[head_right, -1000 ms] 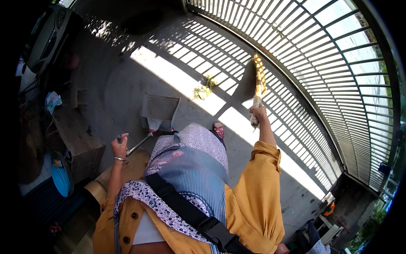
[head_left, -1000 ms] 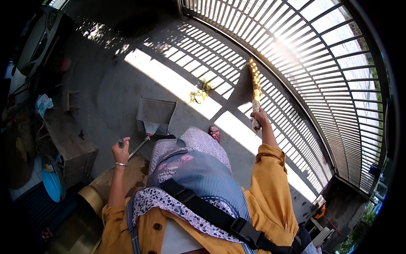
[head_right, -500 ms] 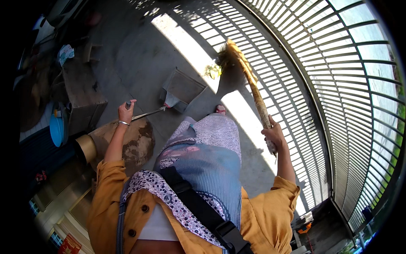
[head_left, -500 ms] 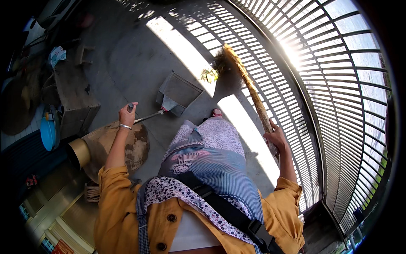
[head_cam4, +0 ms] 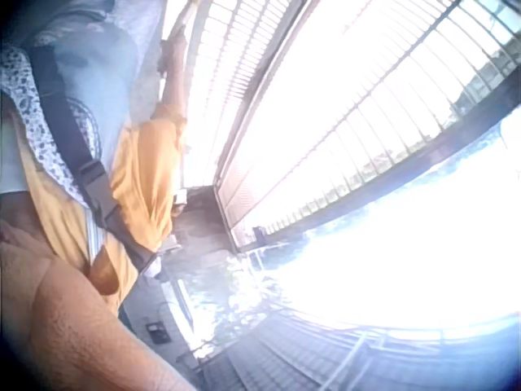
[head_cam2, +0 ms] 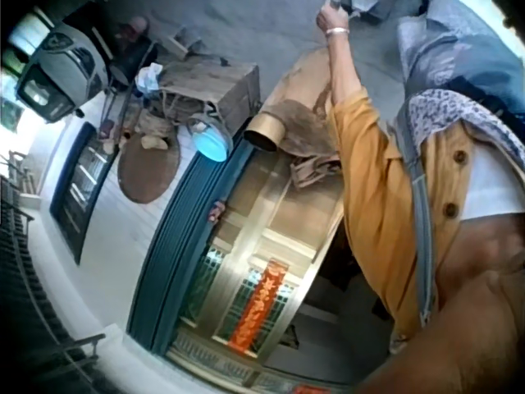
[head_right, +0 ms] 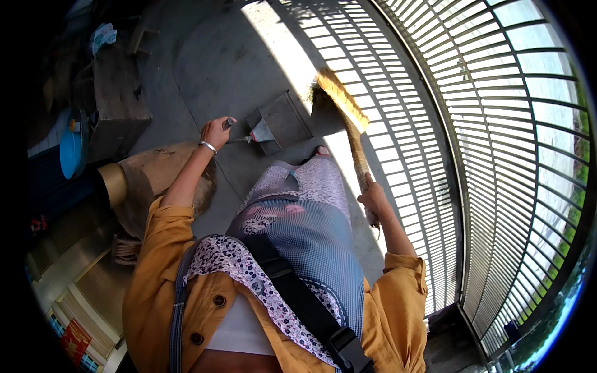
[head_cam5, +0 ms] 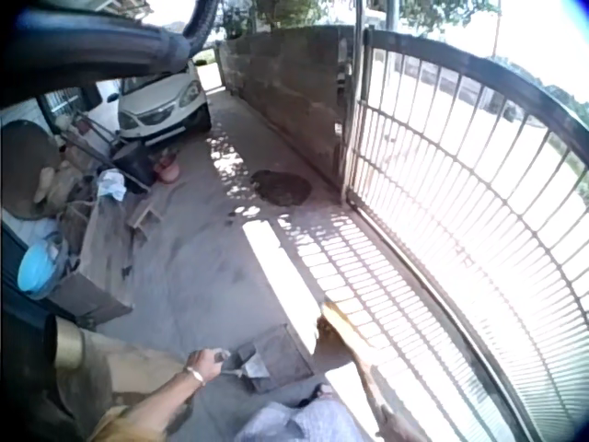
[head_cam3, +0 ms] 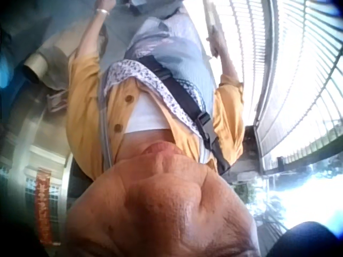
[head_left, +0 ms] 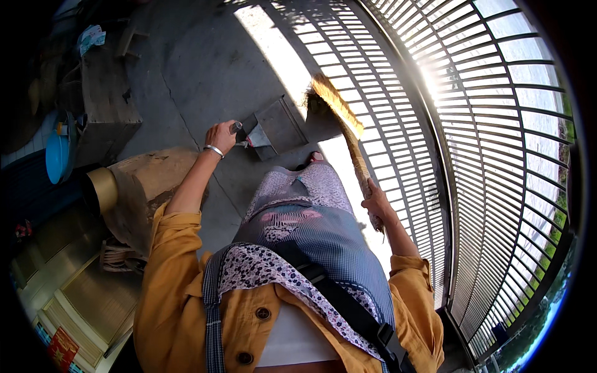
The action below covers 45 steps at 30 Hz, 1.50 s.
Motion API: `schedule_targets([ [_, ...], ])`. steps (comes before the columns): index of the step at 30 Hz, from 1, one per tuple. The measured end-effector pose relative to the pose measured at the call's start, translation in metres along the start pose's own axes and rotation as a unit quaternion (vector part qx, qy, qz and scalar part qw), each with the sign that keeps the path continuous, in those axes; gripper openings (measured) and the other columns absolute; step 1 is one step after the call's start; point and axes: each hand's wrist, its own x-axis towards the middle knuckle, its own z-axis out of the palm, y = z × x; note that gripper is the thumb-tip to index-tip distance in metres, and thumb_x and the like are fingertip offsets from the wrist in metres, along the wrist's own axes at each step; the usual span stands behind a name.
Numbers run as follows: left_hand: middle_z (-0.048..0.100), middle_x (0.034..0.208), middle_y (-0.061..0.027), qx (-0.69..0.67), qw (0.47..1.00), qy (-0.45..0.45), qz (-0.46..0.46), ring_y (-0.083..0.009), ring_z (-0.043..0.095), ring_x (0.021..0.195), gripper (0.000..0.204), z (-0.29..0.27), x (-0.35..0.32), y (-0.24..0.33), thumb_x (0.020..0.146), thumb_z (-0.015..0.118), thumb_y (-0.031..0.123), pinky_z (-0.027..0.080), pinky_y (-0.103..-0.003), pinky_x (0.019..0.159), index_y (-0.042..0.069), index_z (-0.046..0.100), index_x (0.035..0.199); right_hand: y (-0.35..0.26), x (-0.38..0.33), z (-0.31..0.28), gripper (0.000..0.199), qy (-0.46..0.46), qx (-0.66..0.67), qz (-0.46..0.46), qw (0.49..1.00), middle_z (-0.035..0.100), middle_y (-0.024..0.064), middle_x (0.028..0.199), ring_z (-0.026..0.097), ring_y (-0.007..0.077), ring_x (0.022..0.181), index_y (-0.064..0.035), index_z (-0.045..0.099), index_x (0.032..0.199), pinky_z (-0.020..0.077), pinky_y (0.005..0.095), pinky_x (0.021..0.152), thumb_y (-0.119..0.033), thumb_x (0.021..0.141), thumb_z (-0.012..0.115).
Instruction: The person sweeps a concrete patio area with a broom and dustpan, then moves indoors to handle kitchen items. They pick up a pot, inspect its contents, and place it on a table next to a rice cooker.
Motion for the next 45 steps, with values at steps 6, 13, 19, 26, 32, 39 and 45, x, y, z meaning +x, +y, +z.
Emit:
schedule_targets([
  [6, 0.058, 0.078, -0.0181, 0.015, 1.0, 0.003, 0.0, -0.0383, 0.054, 0.075, 0.02, 0.006, -0.001, -0.009, 0.076, 0.045, 0.019, 0.044, -0.044, 0.065, 0.012, 0.06, 0.088, -0.027, -0.047, -0.038, 0.08, -0.007, 0.031, 0.027, 0.999, 0.059, 0.0189, 0.081, 0.059, 0.0234, 0.062, -0.006, 0.028, 0.131, 0.047, 0.0306, 0.051, -0.001, 0.058, 0.06],
  [13, 0.059, 0.078, -0.0176, 0.012, 1.0, 0.005, -0.008, -0.0382, 0.054, 0.075, 0.018, 0.004, -0.009, -0.01, 0.075, 0.047, 0.018, 0.044, -0.045, 0.065, 0.012, 0.06, 0.085, -0.044, 0.013, 0.013, 0.065, 0.063, -0.137, -0.041, 0.988, 0.058, 0.0252, 0.083, 0.057, 0.0393, 0.079, -0.0065, 0.027, 0.123, 0.047, 0.0443, 0.066, 0.003, 0.062, 0.051],
  [19, 0.059, 0.08, -0.0167, 0.01, 1.0, -0.003, -0.018, -0.0375, 0.055, 0.077, 0.017, 0.0, -0.014, -0.011, 0.074, 0.047, 0.015, 0.044, -0.044, 0.067, 0.011, 0.059, 0.085, -0.045, -0.05, -0.018, 0.071, 0.05, -0.283, -0.075, 0.955, 0.06, 0.0207, 0.075, 0.061, 0.0334, 0.068, -0.0107, 0.024, 0.128, 0.0484, 0.0418, 0.057, 0.006, 0.065, 0.052],
  [26, 0.059, 0.081, -0.0174, 0.001, 1.0, -0.009, -0.018, -0.0371, 0.054, 0.079, 0.017, 0.006, -0.014, -0.019, 0.073, 0.047, 0.013, 0.044, -0.045, 0.068, 0.01, 0.058, 0.086, -0.003, -0.093, -0.035, 0.079, 0.059, -0.134, -0.029, 0.989, 0.06, 0.0226, 0.082, 0.061, 0.0285, 0.073, -0.0067, 0.03, 0.131, 0.0491, 0.0365, 0.06, -0.001, 0.058, 0.059],
  [32, 0.059, 0.083, -0.0173, 0.014, 1.0, -0.015, -0.02, -0.0369, 0.055, 0.08, 0.017, 0.005, -0.017, -0.01, 0.073, 0.048, 0.012, 0.045, -0.044, 0.069, 0.01, 0.058, 0.086, -0.001, -0.023, 0.042, 0.079, -0.006, 0.221, 0.113, 0.969, 0.059, 0.0176, 0.077, 0.057, 0.0187, 0.057, 0.0047, 0.024, 0.13, 0.0455, 0.0273, 0.048, -0.004, 0.06, 0.061],
  [39, 0.06, 0.085, -0.017, 0.008, 1.0, -0.006, -0.014, -0.0361, 0.056, 0.082, 0.023, 0.019, -0.017, -0.011, 0.072, 0.049, 0.013, 0.045, -0.043, 0.072, 0.011, 0.06, 0.092, -0.032, -0.039, 0.079, 0.077, -0.054, 0.207, 0.026, 0.976, 0.058, 0.0151, 0.079, 0.056, 0.0177, 0.062, 0.0079, 0.025, 0.128, 0.0451, 0.0252, 0.055, -0.007, 0.061, 0.062],
  [45, 0.06, 0.085, -0.0168, -0.014, 0.999, 0.026, -0.03, -0.0361, 0.056, 0.082, 0.02, 0.017, -0.011, -0.007, 0.071, 0.05, 0.015, 0.045, -0.043, 0.072, 0.011, 0.061, 0.088, -0.065, -0.106, -0.007, 0.072, -0.125, 0.222, 0.098, 0.962, 0.054, 0.0092, 0.066, 0.051, 0.0141, 0.046, -0.0069, 0.03, 0.131, 0.044, 0.0263, 0.041, -0.002, 0.065, 0.059],
])
